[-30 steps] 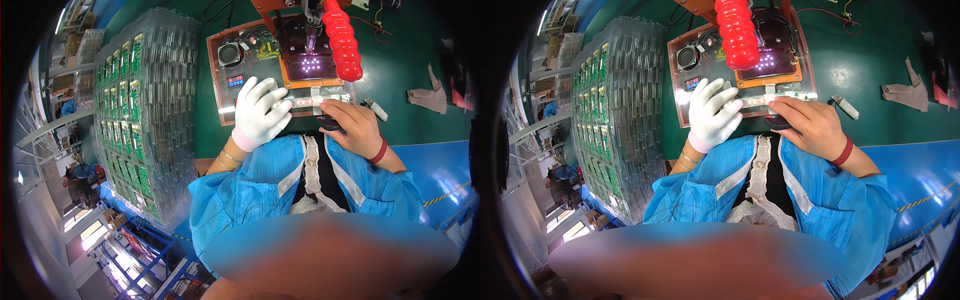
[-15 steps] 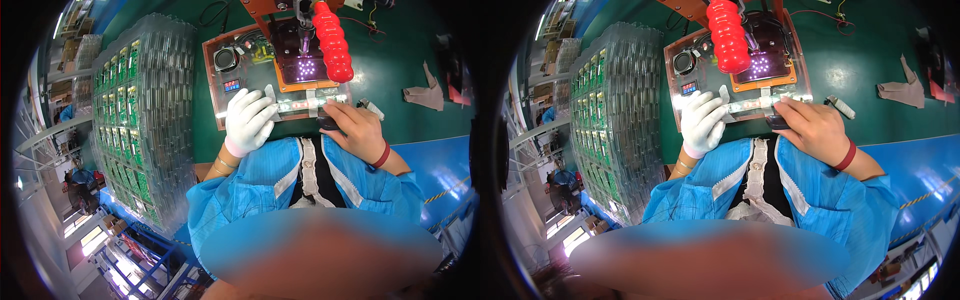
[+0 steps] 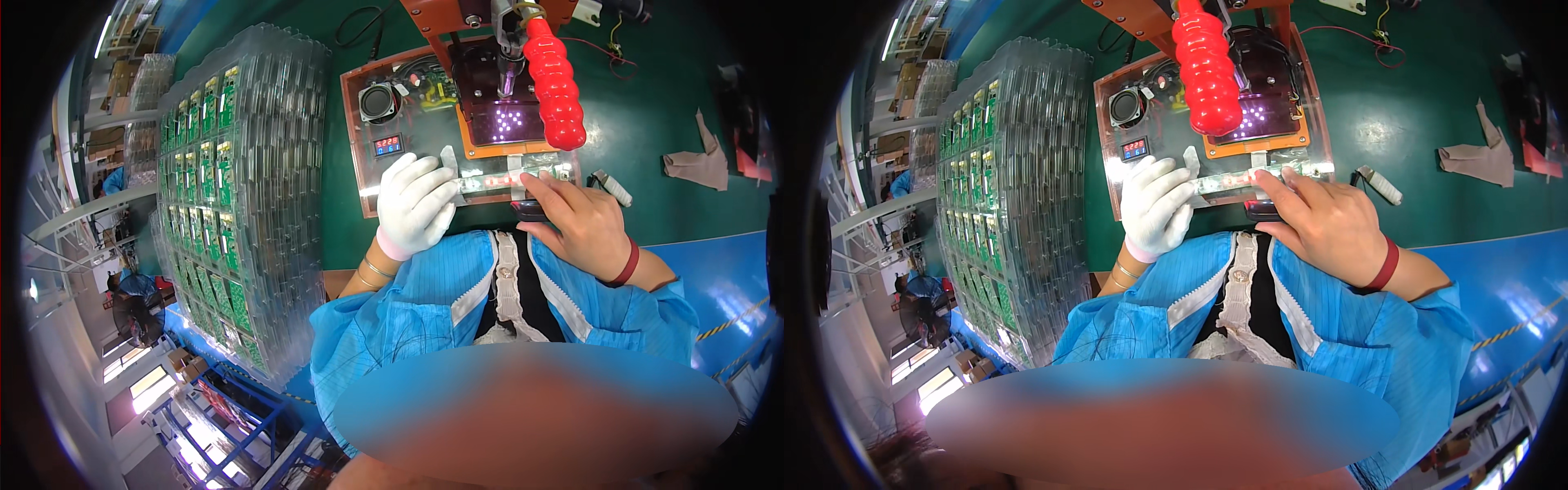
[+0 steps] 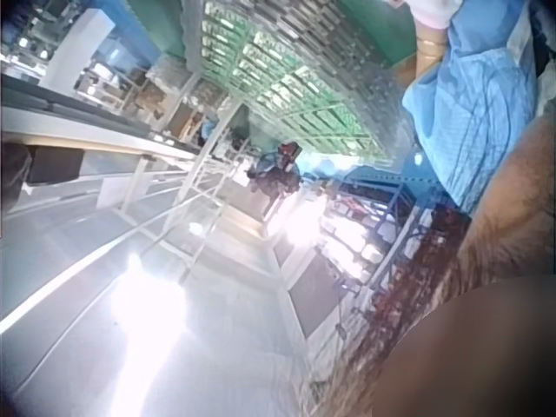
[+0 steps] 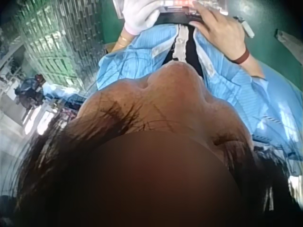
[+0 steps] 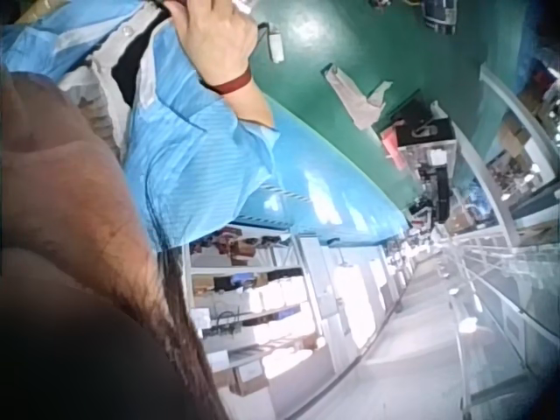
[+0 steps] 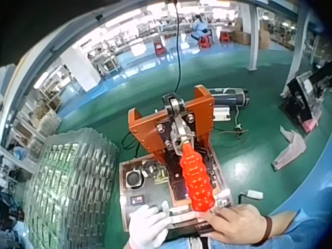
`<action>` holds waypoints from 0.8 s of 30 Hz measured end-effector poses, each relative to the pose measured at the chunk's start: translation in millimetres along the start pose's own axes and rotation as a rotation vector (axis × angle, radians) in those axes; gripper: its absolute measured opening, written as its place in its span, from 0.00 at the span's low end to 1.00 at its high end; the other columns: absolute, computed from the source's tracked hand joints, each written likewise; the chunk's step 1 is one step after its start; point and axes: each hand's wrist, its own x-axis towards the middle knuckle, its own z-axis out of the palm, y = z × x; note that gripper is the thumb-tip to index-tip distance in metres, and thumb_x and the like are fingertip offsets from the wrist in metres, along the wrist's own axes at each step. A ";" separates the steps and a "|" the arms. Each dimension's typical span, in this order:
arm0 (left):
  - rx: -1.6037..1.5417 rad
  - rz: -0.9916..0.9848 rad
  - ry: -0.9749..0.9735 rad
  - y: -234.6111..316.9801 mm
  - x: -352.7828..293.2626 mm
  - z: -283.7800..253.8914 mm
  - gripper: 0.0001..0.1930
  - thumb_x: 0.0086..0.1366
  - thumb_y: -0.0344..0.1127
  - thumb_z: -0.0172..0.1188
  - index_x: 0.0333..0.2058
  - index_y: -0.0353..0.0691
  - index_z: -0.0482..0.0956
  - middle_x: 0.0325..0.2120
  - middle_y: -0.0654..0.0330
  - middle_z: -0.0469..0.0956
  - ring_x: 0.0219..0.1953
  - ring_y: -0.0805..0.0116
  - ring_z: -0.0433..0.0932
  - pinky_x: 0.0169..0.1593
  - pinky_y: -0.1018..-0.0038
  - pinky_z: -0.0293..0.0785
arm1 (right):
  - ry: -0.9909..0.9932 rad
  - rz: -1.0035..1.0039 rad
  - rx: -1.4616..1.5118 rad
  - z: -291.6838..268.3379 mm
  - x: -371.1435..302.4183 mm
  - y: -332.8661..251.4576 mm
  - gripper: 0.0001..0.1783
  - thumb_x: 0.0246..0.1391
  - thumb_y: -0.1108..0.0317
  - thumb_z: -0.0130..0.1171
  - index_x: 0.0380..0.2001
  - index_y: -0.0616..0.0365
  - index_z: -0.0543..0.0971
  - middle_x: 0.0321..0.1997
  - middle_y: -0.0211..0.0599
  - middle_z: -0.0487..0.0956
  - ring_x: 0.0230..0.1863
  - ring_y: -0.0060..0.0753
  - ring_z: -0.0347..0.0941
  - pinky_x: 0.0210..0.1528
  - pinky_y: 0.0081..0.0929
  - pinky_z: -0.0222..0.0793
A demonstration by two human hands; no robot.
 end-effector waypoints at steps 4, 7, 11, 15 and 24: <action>0.002 0.005 0.024 0.4 1.4 1.0 0.12 0.52 0.30 0.64 0.37 0.39 0.83 0.42 0.59 0.84 0.45 0.55 0.80 0.56 0.56 0.73 | 0.003 0.019 0.021 1.2 -0.7 0.8 0.36 0.50 0.55 0.72 0.62 0.53 0.77 0.43 0.36 0.82 0.31 0.32 0.79 0.33 0.26 0.76; 0.001 0.002 0.032 0.5 0.8 1.9 0.12 0.52 0.30 0.64 0.37 0.39 0.83 0.42 0.59 0.84 0.45 0.55 0.80 0.56 0.56 0.73 | 0.001 0.034 0.040 0.8 -0.5 0.6 0.35 0.50 0.55 0.73 0.61 0.53 0.77 0.43 0.35 0.82 0.31 0.32 0.79 0.33 0.25 0.75; -0.005 -0.005 0.036 0.1 -0.1 2.7 0.11 0.52 0.31 0.65 0.37 0.39 0.83 0.42 0.59 0.84 0.45 0.55 0.80 0.56 0.56 0.73 | -0.004 0.061 0.071 -0.1 -0.2 0.3 0.35 0.50 0.56 0.73 0.61 0.53 0.77 0.41 0.34 0.82 0.30 0.32 0.78 0.33 0.25 0.75; 0.013 -0.013 0.040 1.6 -0.3 2.0 0.11 0.53 0.32 0.65 0.37 0.39 0.83 0.42 0.59 0.84 0.46 0.55 0.80 0.57 0.56 0.73 | 0.017 0.061 0.091 1.1 -1.8 -0.2 0.35 0.49 0.58 0.74 0.61 0.54 0.77 0.40 0.33 0.82 0.30 0.31 0.78 0.33 0.25 0.75; 0.017 -0.018 0.026 2.1 -0.7 2.4 0.10 0.54 0.32 0.64 0.37 0.39 0.83 0.42 0.59 0.84 0.46 0.55 0.80 0.56 0.56 0.73 | 0.012 0.066 0.089 0.2 -3.1 0.1 0.35 0.49 0.58 0.74 0.60 0.54 0.78 0.41 0.34 0.82 0.30 0.32 0.78 0.34 0.25 0.75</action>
